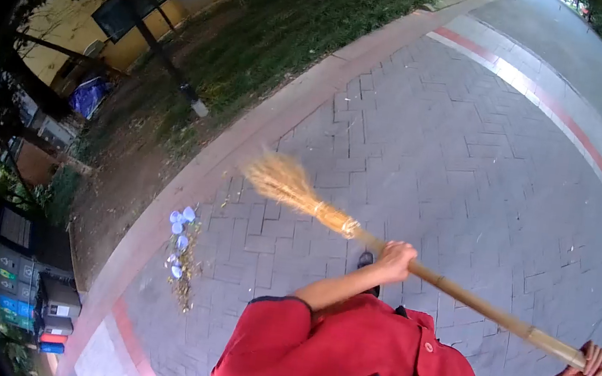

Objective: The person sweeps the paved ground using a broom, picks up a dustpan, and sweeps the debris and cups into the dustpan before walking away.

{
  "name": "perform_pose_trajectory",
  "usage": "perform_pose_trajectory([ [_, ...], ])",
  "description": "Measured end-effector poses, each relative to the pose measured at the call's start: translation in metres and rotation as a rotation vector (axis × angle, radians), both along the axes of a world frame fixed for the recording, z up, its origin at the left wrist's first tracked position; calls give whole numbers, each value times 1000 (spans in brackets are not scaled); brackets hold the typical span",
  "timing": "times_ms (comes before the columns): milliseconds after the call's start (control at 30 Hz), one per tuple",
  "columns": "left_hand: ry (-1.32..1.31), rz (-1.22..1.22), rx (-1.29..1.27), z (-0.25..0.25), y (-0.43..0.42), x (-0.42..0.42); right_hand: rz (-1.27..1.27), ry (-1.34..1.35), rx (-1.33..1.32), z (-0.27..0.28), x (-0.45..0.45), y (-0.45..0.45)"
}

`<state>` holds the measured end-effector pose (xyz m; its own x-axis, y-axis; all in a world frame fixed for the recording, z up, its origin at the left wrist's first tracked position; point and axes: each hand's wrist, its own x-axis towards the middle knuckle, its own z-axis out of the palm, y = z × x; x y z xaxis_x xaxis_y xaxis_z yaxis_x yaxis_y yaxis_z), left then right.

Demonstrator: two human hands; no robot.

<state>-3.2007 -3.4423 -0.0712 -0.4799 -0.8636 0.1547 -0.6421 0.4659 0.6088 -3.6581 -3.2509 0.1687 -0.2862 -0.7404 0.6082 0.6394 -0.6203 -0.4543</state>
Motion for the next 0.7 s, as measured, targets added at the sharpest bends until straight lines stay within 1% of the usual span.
perform_pose_trajectory([
  [67, 14, -72, -57, 15, -71, -25, 25, 20, -45, 22, -14, -23],
  [133, 41, -142, -101, 28, -142, -47, -688, -79, 187, 47, -13, -34],
  [167, 64, -167, -125, 38, -180, -57, -910, -98, 235, 57, -2, -48],
  [233, 79, -195, -128, 46, -243, -70, -1131, -165, 286, 93, 80, -118],
  [267, 66, -200, -125, 45, -276, -73, -1223, -259, 297, 109, 123, -150],
  [300, 49, -198, -124, 43, -314, -74, -866, -98, 138, 100, 122, -175],
  [333, 14, -197, -104, 38, -351, -73, -506, 61, 68, 91, 122, -199],
  [400, -55, -191, -23, 12, -402, -62, -87, 284, 7, 67, 118, -236],
  [467, -56, -147, 30, -25, -430, -45, -351, 259, 162, 55, 129, -290],
  [500, -53, -133, 56, -46, -434, -39, -288, 282, 176, 51, 130, -318],
  [567, -123, -75, 164, -87, -418, -10, -462, 238, 320, 34, 123, -374],
  [600, 48, 40, 109, -109, -400, 9, -690, 113, 407, 21, 138, -409],
  [633, -4, 95, 154, -127, -385, 26, -434, 197, 388, 3, 131, -433],
  [667, -113, 131, 216, -139, -373, 45, -419, 102, 478, -21, 129, -458],
  [700, -198, 106, 396, -159, -368, 65, -462, 74, 574, -44, 141, -489],
])
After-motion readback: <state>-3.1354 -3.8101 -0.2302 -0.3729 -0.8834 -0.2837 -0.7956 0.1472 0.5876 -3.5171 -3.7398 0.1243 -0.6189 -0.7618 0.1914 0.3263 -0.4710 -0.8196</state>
